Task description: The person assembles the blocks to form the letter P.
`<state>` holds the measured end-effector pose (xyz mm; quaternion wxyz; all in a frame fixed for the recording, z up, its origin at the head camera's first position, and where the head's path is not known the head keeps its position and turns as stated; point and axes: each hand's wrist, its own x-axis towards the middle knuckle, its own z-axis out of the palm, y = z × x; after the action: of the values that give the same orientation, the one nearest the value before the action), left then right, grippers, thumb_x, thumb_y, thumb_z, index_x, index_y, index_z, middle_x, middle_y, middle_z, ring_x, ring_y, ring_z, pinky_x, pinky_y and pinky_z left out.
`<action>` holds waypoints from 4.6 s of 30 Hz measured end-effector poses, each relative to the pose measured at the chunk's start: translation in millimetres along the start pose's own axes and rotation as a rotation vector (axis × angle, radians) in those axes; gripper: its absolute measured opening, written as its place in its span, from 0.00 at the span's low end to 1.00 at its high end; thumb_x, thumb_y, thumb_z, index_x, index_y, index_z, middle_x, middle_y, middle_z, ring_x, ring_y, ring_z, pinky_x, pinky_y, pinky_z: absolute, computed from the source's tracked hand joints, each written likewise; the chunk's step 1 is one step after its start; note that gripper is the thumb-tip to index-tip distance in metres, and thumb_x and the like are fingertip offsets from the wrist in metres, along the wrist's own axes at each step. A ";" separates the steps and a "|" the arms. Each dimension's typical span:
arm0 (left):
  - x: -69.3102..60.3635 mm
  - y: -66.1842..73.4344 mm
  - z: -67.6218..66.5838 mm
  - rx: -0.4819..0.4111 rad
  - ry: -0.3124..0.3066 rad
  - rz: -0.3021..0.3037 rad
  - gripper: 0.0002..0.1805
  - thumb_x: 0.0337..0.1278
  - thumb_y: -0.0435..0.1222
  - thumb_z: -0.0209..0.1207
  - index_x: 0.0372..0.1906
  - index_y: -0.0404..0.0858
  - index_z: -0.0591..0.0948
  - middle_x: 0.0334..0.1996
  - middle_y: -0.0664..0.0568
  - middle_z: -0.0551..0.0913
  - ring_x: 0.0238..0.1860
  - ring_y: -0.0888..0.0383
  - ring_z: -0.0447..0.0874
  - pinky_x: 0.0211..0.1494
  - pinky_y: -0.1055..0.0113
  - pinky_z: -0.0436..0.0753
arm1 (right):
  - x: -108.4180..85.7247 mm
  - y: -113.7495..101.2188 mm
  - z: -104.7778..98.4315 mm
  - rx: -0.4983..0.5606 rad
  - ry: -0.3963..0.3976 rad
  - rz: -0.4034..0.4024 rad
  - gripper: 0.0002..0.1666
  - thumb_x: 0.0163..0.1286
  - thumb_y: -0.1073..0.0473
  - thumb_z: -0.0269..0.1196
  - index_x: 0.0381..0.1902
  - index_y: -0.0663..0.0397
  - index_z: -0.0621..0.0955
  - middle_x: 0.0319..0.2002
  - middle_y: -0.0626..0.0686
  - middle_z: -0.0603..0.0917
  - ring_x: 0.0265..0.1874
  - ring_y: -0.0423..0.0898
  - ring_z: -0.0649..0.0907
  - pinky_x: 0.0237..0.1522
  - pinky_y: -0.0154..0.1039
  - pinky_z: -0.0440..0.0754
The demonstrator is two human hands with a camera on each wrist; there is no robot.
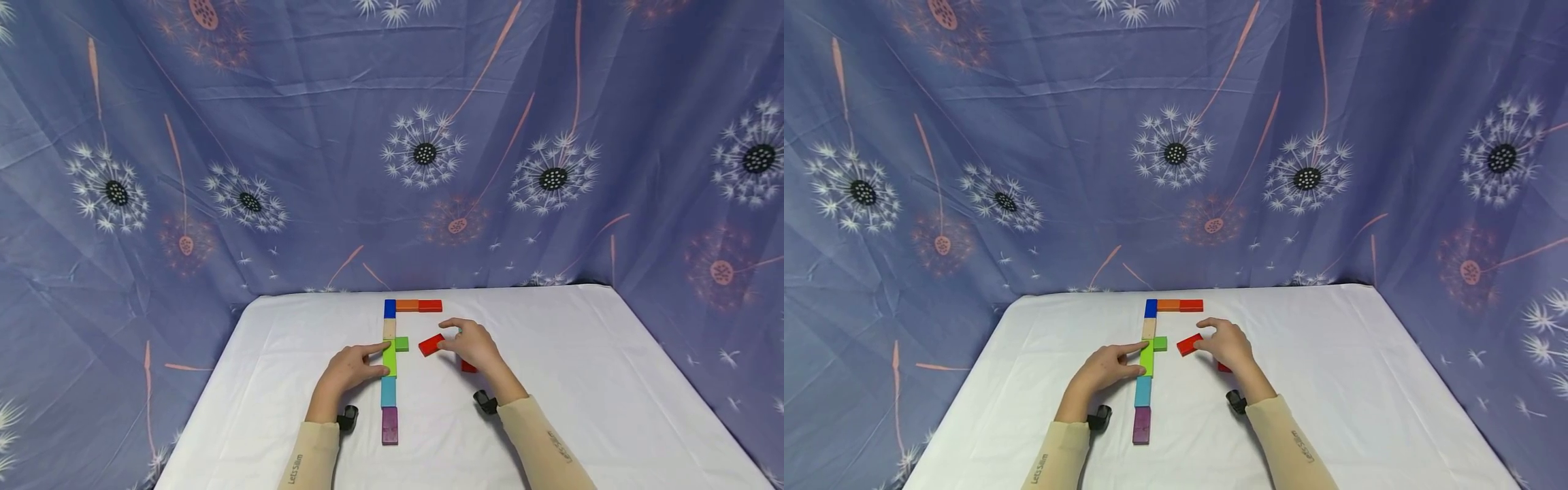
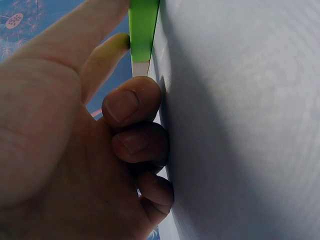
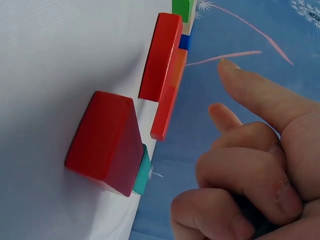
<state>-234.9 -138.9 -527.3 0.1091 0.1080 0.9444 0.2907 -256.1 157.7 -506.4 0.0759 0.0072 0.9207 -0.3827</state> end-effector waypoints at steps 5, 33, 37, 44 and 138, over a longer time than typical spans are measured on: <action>-1.2 -0.4 0.8 -0.004 0.001 -0.005 0.34 0.58 0.55 0.74 0.71 0.61 0.81 0.24 0.55 0.75 0.27 0.58 0.67 0.34 0.64 0.66 | -0.3 3.2 -0.6 0.014 -0.016 0.020 0.29 0.65 0.51 0.76 0.64 0.39 0.86 0.44 0.55 0.86 0.39 0.50 0.80 0.37 0.44 0.76; -0.2 -3.3 5.6 0.004 0.012 0.006 0.35 0.57 0.56 0.74 0.71 0.63 0.81 0.24 0.56 0.74 0.28 0.59 0.67 0.34 0.64 0.66 | 15.2 16.4 13.4 -0.159 0.005 0.014 0.20 0.59 0.53 0.80 0.51 0.38 0.92 0.64 0.59 0.85 0.57 0.60 0.84 0.50 0.55 0.82; -0.9 -3.8 4.7 -0.005 0.010 -0.004 0.35 0.57 0.56 0.74 0.71 0.63 0.81 0.24 0.55 0.74 0.27 0.59 0.67 0.33 0.64 0.65 | 14.7 15.2 15.0 -0.135 0.020 0.015 0.20 0.59 0.52 0.80 0.50 0.38 0.92 0.64 0.59 0.85 0.59 0.60 0.84 0.53 0.56 0.81; -0.3 -3.8 2.3 -0.006 0.008 -0.001 0.34 0.58 0.56 0.74 0.71 0.63 0.80 0.24 0.55 0.74 0.27 0.58 0.66 0.33 0.64 0.66 | 16.4 9.5 17.2 -0.133 0.040 -0.012 0.19 0.58 0.51 0.81 0.48 0.36 0.92 0.62 0.57 0.87 0.54 0.57 0.85 0.45 0.49 0.81; -0.5 -3.5 3.0 -0.009 0.017 0.000 0.34 0.57 0.56 0.74 0.71 0.62 0.81 0.23 0.56 0.71 0.27 0.59 0.65 0.33 0.64 0.65 | 61.6 54.1 -32.5 -0.005 -0.081 -0.010 0.42 0.58 0.60 0.77 0.71 0.50 0.79 0.77 0.70 0.69 0.73 0.70 0.71 0.74 0.70 0.66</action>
<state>-234.0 -140.3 -531.7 0.1014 0.1053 0.9440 0.2957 -317.5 216.1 -530.8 0.1110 -0.0133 0.9178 -0.3809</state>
